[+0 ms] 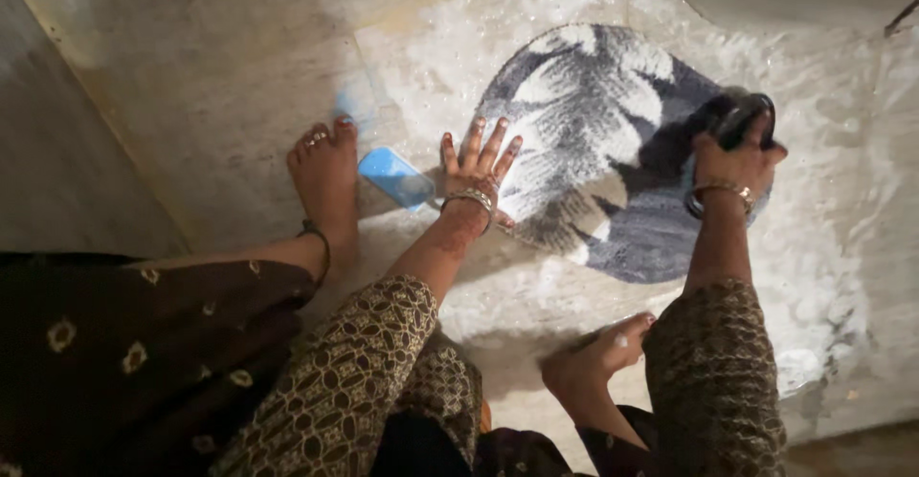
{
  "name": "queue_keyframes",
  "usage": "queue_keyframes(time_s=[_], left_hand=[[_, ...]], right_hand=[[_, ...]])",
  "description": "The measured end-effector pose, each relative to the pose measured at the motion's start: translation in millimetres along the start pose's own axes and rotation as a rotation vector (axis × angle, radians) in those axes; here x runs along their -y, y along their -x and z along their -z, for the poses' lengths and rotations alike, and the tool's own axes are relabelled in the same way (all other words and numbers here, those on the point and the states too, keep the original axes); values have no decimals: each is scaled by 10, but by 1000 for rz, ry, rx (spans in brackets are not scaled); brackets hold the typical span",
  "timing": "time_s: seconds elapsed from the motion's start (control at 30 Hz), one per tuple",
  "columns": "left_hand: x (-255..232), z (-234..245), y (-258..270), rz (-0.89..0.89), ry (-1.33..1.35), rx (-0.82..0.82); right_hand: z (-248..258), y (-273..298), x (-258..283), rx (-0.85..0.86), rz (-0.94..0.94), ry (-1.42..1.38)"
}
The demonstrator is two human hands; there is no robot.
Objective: The person scrubs a mat on the floor using a brush and soap. Another person assists by also scrubbing the mat with their hands.
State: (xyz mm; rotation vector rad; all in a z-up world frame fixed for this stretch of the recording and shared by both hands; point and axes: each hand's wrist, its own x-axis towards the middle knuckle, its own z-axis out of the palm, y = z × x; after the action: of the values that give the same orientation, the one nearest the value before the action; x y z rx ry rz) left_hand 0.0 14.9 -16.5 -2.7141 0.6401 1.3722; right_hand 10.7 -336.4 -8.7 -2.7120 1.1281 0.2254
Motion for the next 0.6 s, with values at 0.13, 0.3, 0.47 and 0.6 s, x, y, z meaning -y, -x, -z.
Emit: queue_keyframes(time_s=[0.13,0.3,0.47,0.6], left_hand=[[-41,-19,68,10,-6,-18],[-36,47,33,-7,-44,106],[-41,-74,84,2,13,6],[10,31,-55,-2,-9,60]], right_hand=[[-256,304,887,295,106,81],[-553,972,1753,494,611,-27],[-116,-57,68,221,275,-460],[386,-231,-765,141,-135,-232]])
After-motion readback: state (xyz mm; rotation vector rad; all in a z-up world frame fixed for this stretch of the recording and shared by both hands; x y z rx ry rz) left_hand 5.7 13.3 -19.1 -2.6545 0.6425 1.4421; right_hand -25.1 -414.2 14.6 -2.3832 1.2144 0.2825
